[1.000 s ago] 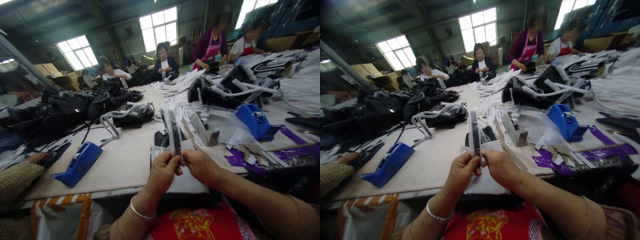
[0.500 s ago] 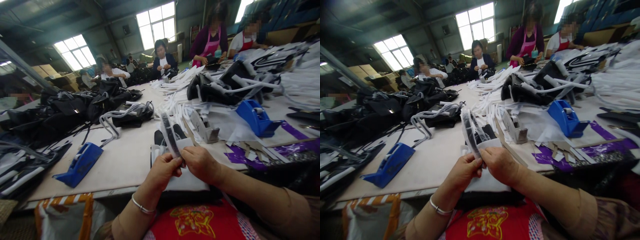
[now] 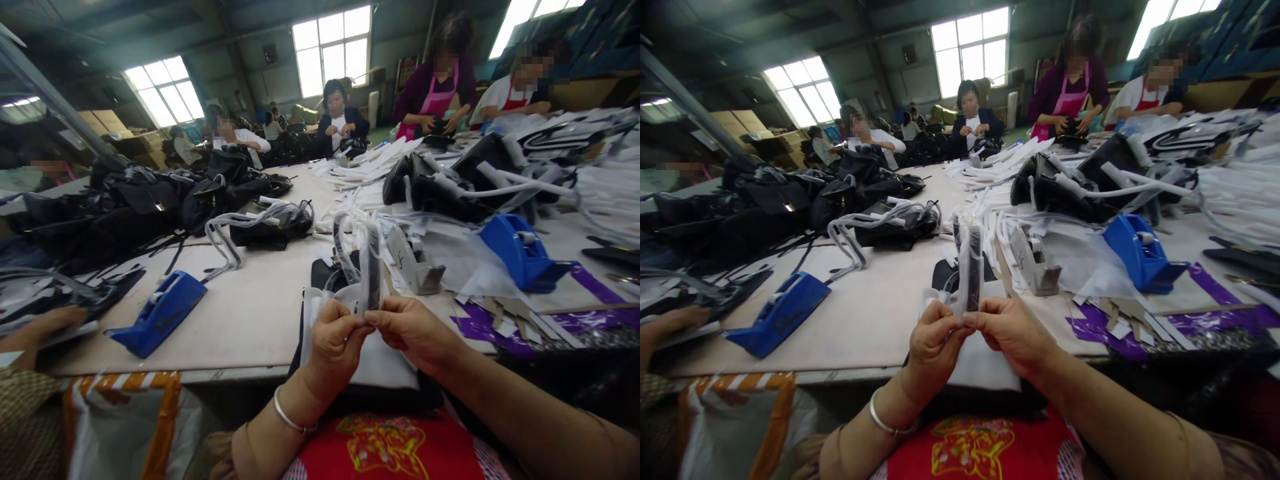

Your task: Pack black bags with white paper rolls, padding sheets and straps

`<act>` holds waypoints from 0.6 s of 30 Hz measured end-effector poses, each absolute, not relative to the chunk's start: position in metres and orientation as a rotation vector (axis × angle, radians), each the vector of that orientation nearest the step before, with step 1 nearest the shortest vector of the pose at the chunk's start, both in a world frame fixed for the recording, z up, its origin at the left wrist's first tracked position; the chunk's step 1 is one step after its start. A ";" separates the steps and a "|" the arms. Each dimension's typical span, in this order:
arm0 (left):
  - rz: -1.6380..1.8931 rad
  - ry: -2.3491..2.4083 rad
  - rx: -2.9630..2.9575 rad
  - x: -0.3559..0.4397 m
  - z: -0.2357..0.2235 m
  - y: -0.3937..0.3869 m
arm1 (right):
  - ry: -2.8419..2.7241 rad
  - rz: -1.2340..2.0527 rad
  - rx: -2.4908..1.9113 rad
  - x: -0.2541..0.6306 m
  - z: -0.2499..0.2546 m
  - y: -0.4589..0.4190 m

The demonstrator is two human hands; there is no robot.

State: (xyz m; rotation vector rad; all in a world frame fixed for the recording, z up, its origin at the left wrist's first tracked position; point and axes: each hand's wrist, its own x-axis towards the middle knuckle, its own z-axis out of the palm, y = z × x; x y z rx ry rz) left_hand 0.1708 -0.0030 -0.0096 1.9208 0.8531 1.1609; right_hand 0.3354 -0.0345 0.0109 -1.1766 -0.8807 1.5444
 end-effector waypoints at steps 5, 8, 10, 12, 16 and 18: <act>0.928 0.832 1.617 0.163 -0.004 0.001 | -1.201 1.219 -1.224 0.333 0.012 -0.035; 0.734 0.746 1.072 0.163 -0.004 0.004 | -1.639 0.808 -1.253 0.334 0.007 -0.036; 0.706 0.724 0.824 0.167 -0.007 0.004 | -1.886 0.520 -1.240 0.333 -0.001 -0.037; 0.729 0.734 0.735 0.170 -0.010 0.005 | -2.046 0.282 -1.229 0.332 -0.009 -0.038; 0.828 0.799 0.865 0.171 -0.011 0.004 | -2.034 0.322 -1.246 0.334 -0.010 -0.038; 0.910 0.858 1.147 0.167 -0.008 0.002 | -1.857 0.693 -1.255 0.337 -0.004 -0.037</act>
